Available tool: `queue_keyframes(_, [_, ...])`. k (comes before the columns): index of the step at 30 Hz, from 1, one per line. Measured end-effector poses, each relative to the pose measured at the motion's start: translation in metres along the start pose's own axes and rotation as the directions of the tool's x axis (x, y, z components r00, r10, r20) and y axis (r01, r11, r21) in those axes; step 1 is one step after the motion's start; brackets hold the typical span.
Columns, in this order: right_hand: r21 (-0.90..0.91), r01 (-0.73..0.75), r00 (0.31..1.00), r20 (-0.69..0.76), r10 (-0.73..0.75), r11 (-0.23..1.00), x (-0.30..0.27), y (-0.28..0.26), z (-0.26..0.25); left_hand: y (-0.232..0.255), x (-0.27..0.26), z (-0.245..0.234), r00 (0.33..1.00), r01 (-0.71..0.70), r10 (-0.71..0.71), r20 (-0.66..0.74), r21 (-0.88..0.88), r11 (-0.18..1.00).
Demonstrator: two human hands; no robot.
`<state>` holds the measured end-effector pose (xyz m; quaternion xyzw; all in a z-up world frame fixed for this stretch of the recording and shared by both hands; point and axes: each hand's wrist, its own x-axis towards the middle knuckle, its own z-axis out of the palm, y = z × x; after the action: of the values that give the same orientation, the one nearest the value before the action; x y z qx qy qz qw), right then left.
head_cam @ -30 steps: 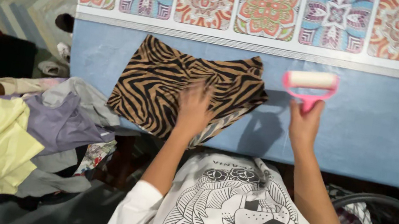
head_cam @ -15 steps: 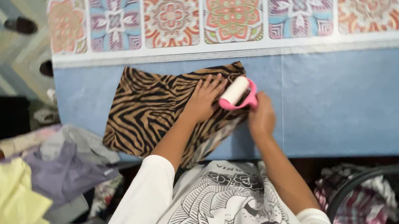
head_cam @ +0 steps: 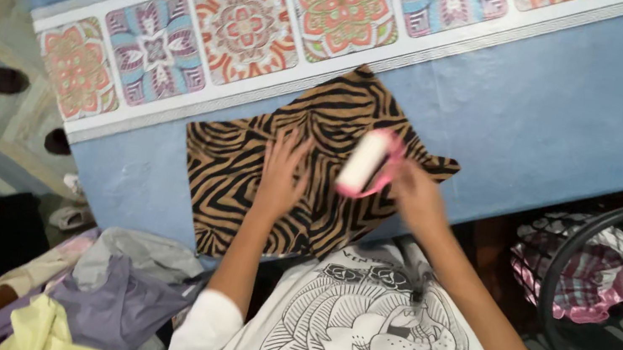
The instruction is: The person uses a lint roller to clean several items of clothing, including a yellow t-shirt, a tiger-print garment, and cow-print pajama pants, on a table.
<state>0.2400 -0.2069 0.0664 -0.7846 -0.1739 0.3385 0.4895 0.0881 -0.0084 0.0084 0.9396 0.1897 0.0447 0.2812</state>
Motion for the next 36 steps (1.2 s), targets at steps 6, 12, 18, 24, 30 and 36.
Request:
queue_keyframes(6, [-0.417,0.236,0.935,0.343,-0.088,0.878,0.003,-0.021,0.073,-0.010,-0.049,-0.017,0.958,0.151,-0.176,0.228,0.125,0.981])
queue_keyframes(12, [-0.399,0.145,0.947,0.321,-0.010,0.905,0.005,0.007,0.037,-0.024,-0.049,-0.019,0.949,0.167,-0.196,0.248,0.132,0.977])
queue_keyframes(18, [-0.576,0.065,0.959,0.262,0.109,0.815,-0.027,0.035,-0.052,-0.012,-0.042,-0.021,0.868,0.293,-0.391,0.307,0.320,0.901])
queue_keyframes(24, [-0.889,-0.043,0.947,0.109,0.301,0.456,-0.036,-0.027,-0.082,0.036,-0.034,0.045,0.990,0.058,-0.110,0.084,0.467,0.882])
queue_keyframes(30, [-0.719,0.125,0.980,0.198,0.029,0.684,-0.023,-0.075,-0.066,0.058,-0.039,0.050,0.983,0.153,-0.165,0.075,0.148,0.977])
queue_keyframes(36, [-0.557,0.275,0.956,0.242,-0.164,0.784,0.025,-0.015,0.014,0.060,-0.052,0.039,0.957,0.268,-0.279,0.077,0.120,0.956])
